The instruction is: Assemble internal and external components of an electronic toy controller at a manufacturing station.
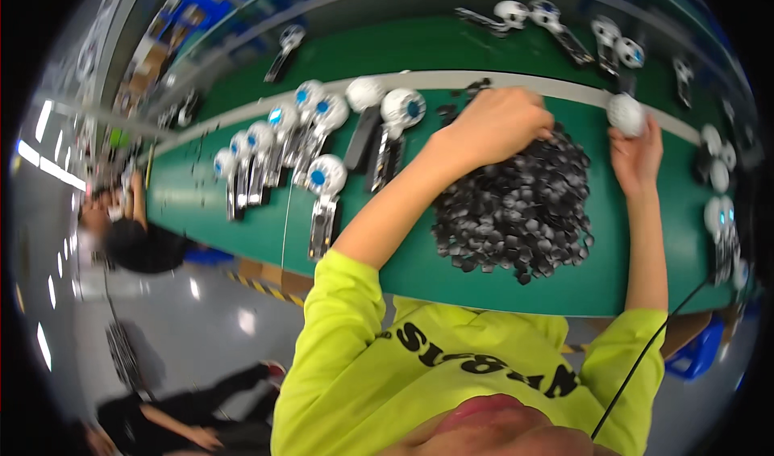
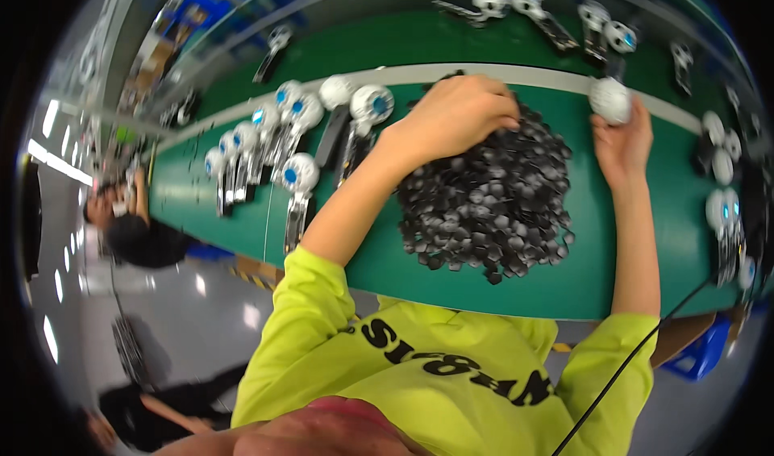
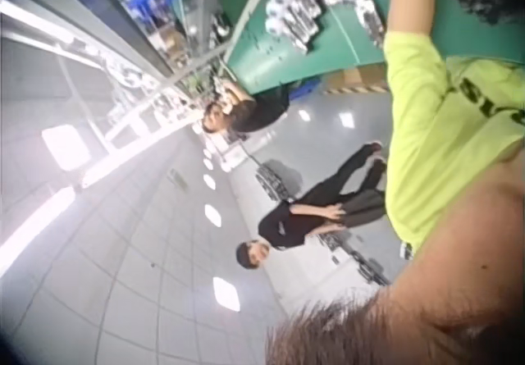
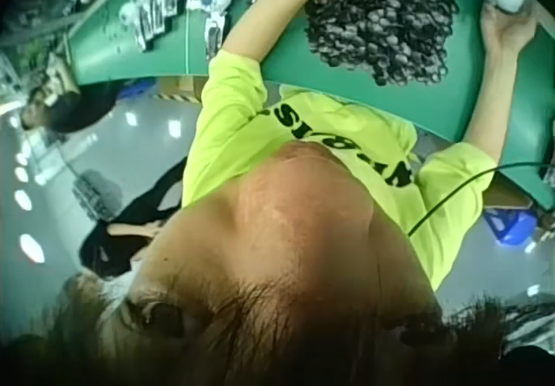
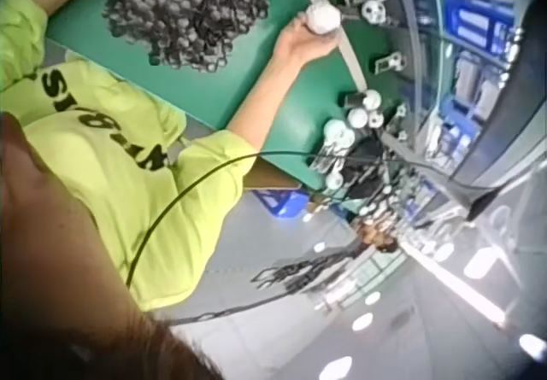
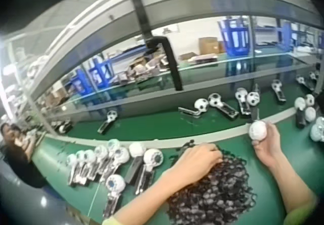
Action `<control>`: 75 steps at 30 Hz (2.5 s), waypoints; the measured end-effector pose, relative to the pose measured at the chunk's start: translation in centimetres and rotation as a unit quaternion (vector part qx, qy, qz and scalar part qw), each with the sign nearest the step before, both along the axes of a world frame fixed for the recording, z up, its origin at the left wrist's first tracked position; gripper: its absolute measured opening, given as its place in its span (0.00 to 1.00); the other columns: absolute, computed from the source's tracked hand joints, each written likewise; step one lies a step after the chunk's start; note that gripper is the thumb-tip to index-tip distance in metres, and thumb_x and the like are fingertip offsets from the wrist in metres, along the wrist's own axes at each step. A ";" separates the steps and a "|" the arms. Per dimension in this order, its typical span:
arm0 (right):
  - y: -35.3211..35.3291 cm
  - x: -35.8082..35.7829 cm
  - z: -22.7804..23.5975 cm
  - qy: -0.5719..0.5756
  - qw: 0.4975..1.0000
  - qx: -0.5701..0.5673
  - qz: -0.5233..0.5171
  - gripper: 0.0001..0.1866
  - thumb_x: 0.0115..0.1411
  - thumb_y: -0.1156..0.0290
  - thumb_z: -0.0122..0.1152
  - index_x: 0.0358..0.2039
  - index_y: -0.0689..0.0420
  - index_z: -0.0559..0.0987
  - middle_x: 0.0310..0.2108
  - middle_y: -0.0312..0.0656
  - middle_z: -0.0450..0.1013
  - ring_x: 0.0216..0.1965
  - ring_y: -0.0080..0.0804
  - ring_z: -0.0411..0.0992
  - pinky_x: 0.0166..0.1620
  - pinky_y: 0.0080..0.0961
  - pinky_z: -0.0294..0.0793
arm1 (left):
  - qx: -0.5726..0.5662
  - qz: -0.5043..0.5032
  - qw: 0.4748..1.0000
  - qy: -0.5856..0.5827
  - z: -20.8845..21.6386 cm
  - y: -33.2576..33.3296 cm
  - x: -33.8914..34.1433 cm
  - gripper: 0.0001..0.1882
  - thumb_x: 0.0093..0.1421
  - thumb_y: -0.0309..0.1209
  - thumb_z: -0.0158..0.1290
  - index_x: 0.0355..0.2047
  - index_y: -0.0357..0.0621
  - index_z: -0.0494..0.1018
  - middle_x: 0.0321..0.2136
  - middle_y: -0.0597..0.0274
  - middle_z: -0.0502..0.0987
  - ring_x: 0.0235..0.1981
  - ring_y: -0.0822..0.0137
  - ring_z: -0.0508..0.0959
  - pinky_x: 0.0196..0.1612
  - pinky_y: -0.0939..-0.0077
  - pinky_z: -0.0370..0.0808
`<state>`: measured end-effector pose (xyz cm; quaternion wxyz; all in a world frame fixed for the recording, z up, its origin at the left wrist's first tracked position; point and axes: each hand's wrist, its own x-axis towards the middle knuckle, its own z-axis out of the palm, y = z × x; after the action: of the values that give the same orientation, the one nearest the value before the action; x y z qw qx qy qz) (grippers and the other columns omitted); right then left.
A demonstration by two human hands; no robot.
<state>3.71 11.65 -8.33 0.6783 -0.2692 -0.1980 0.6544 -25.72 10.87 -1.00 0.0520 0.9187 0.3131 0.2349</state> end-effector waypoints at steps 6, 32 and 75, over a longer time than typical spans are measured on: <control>0.0 2.0 -2.2 0.164 0.982 0.092 -0.007 0.26 0.69 0.59 0.39 0.62 0.62 0.62 0.52 0.56 0.71 0.27 0.28 0.64 0.27 0.22 0.66 | -0.048 0.069 0.996 -0.043 0.0 -0.2 0.8 0.09 0.56 0.30 0.59 0.33 0.36 0.77 0.26 0.52 0.81 0.25 0.50 0.79 0.30 0.62 0.73; -3.1 -4.6 1.6 -0.596 0.746 0.270 -0.122 0.22 0.48 0.76 0.71 0.46 0.48 0.80 0.50 0.44 0.68 0.44 0.36 0.70 0.48 0.29 0.71 | -0.037 0.045 0.985 -0.159 -0.7 -1.0 2.4 0.03 0.50 0.22 0.62 0.27 0.39 0.79 0.25 0.63 0.80 0.22 0.65 0.74 0.27 0.74 0.70; -8.2 -7.8 5.5 -0.497 0.747 0.396 -0.194 0.22 0.47 0.69 0.77 0.43 0.54 0.81 0.41 0.40 0.72 0.36 0.31 0.70 0.42 0.26 0.72 | -0.430 -0.150 0.809 -0.372 -2.6 -3.7 5.2 0.42 0.60 0.47 0.57 0.67 0.39 0.52 0.61 0.49 0.63 0.60 0.56 0.65 0.61 0.62 0.65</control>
<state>-4.05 3.42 -2.87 0.6423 -0.2957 -0.6920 0.1455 -20.56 7.17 -3.60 0.5891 0.6799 0.1973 0.3896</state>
